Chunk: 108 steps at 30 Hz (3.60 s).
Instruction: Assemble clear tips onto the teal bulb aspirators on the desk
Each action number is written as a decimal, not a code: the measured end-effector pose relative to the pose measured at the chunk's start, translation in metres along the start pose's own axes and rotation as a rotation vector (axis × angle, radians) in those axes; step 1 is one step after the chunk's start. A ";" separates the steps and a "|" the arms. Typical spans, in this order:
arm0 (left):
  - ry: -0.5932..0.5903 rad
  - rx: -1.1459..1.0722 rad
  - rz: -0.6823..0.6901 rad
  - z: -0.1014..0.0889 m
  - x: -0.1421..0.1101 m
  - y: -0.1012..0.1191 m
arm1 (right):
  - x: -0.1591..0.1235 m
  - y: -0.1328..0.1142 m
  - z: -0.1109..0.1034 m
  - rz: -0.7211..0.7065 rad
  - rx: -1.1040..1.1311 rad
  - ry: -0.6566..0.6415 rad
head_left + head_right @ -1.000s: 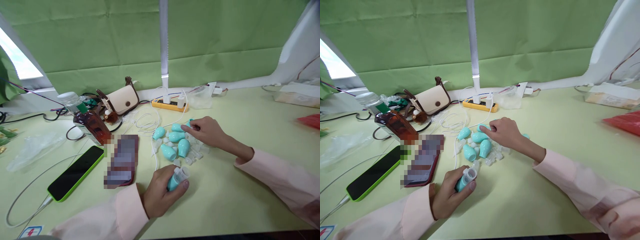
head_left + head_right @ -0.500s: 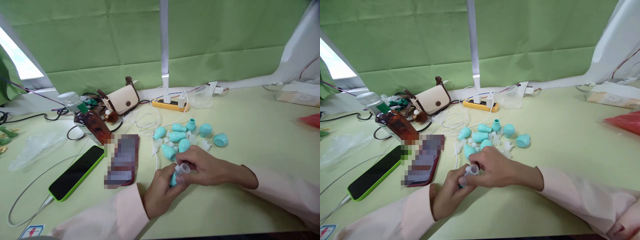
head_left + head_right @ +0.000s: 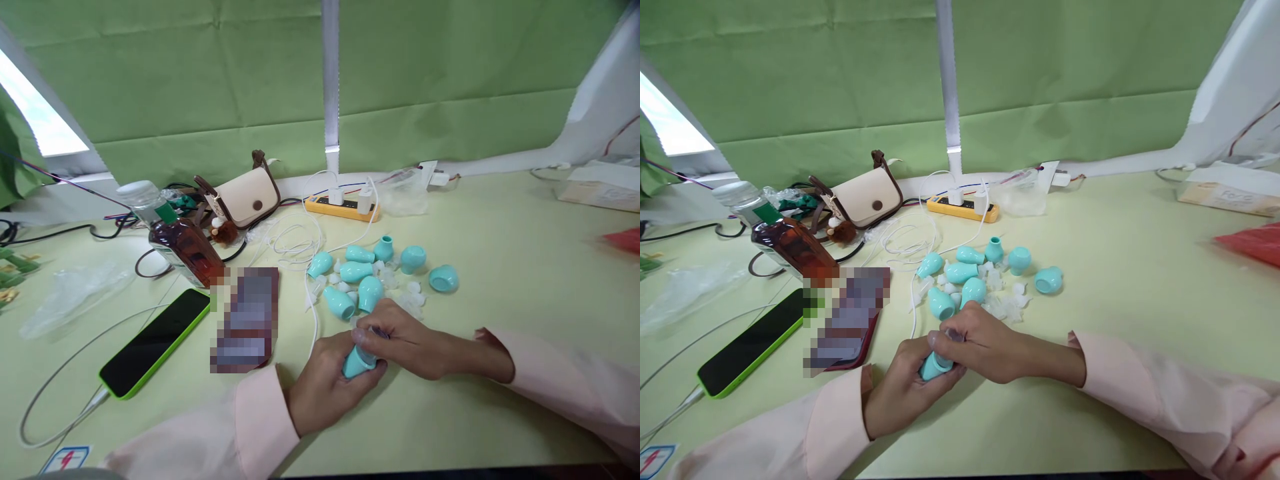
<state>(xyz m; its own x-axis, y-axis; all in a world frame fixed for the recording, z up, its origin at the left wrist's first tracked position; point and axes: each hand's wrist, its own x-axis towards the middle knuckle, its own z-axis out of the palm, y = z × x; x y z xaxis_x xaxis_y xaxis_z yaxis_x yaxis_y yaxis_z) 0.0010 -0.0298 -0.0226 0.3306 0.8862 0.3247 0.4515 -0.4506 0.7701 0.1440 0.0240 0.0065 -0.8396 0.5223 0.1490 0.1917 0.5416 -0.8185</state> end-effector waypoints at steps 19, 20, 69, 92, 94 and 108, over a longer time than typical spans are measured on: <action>0.058 0.102 0.109 -0.015 -0.002 0.007 | 0.007 -0.002 -0.033 0.262 0.894 0.254; 0.058 0.135 0.058 -0.015 -0.002 0.007 | 0.007 -0.002 -0.033 0.252 0.888 0.225; 0.415 0.459 0.597 -0.021 0.005 0.010 | -0.015 -0.009 0.022 0.285 0.623 0.537; 0.284 0.583 0.659 -0.022 0.004 0.010 | -0.017 -0.012 0.017 0.152 0.335 0.499; 0.261 0.519 0.650 -0.022 0.006 0.012 | -0.017 -0.012 0.017 0.189 0.387 0.468; 0.128 0.060 0.331 -0.023 0.004 0.022 | -0.011 -0.009 -0.001 0.260 0.703 0.218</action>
<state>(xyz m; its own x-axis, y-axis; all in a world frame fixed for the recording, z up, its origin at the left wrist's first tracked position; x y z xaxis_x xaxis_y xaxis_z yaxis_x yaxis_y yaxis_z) -0.0070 -0.0334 0.0087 0.3621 0.6956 0.6204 0.3862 -0.7178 0.5794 0.1518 0.0140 0.0127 -0.6792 0.7323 -0.0495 -0.0597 -0.1223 -0.9907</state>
